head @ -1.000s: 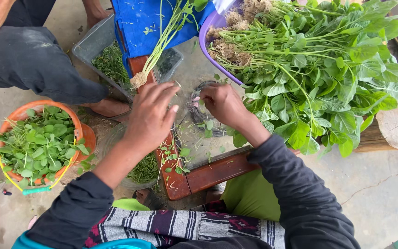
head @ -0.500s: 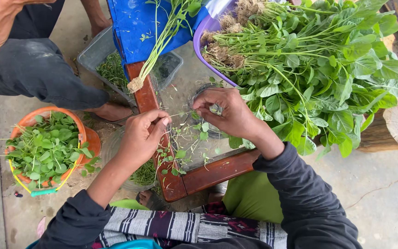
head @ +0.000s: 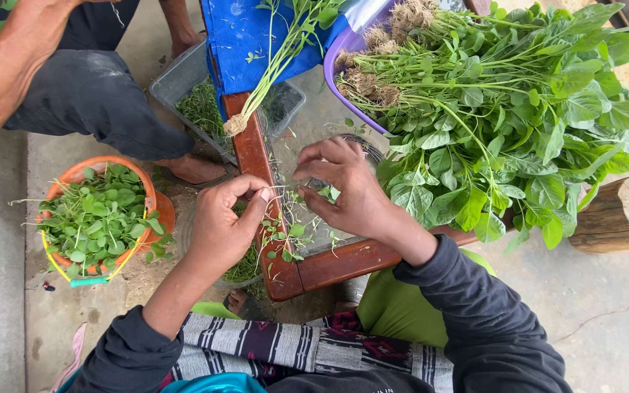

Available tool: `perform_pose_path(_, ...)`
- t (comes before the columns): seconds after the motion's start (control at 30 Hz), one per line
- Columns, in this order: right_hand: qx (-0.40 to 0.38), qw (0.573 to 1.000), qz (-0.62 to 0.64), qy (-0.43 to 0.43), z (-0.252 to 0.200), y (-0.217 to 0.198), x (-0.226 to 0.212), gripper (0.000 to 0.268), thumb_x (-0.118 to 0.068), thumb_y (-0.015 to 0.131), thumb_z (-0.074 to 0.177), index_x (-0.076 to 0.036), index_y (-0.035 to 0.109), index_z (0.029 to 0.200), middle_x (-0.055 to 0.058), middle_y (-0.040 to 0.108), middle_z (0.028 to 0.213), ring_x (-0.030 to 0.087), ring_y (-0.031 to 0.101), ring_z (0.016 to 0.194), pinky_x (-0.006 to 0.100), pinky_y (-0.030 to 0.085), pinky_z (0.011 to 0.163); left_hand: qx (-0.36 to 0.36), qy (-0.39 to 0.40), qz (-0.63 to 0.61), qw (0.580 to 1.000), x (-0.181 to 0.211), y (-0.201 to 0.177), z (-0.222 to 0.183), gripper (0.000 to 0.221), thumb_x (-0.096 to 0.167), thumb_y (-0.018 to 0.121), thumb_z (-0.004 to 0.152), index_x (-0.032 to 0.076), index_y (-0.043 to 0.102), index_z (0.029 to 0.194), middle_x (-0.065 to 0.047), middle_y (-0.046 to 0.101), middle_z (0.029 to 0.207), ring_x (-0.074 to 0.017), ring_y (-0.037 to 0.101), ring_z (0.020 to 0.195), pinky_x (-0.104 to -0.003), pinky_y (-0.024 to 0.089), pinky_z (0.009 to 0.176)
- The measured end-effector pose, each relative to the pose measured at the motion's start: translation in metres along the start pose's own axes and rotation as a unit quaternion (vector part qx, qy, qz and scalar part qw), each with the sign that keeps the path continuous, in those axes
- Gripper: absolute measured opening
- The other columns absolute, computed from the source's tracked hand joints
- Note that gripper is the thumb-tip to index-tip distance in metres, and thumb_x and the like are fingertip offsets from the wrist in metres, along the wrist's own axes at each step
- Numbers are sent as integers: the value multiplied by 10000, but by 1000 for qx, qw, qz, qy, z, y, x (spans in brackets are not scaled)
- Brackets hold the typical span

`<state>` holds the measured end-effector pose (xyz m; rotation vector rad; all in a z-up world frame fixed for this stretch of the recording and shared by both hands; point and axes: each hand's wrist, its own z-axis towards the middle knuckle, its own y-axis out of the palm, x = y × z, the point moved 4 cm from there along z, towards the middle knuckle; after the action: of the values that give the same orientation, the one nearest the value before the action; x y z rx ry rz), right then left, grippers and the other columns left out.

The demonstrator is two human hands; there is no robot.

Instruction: The person sits on the ground and cleans bunches of leafy green vegetables by hand. They hold the stems and pull off small roots and debris, dropping the waste onto the floor. A second person sits nearby doing the same task.

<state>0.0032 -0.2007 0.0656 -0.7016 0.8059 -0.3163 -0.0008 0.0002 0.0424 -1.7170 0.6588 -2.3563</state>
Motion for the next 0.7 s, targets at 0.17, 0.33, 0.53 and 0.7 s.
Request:
perform_pose_path(0.17,-19,988,149,26,-4,14,-2,215,5,753,818,-60,720,1020,92,690,1123,256,704,1052,363,537,894,12,-32,-83,996,1,-1,-19,103,71,652,967,-12,711,956,-19,736,833,-57,669,750,-244,540,681)
perform_pose_path(0.33,-23,983,183,20,-7,28,-2,151,40,712,831,-26,686,964,98,700,1044,240,722,1001,339,557,880,13,-38,-94,995,-5,2,-37,96,85,658,977,4,701,948,-4,707,812,-41,629,729,-235,512,660)
perform_pose_path(0.53,42,945,301,122,-8,42,39,159,75,598,857,-21,693,941,89,699,1012,215,669,893,315,550,791,17,-56,31,998,-25,-1,-51,102,90,669,959,32,678,875,-9,687,733,-80,576,632,-278,456,588)
perform_pose_path(0.7,44,995,69,55,-3,11,62,136,9,801,811,-48,757,926,95,661,986,189,658,894,288,504,728,-44,-110,322,939,-54,-34,-55,53,138,726,905,105,765,922,-59,766,899,-206,735,787,-363,552,745)
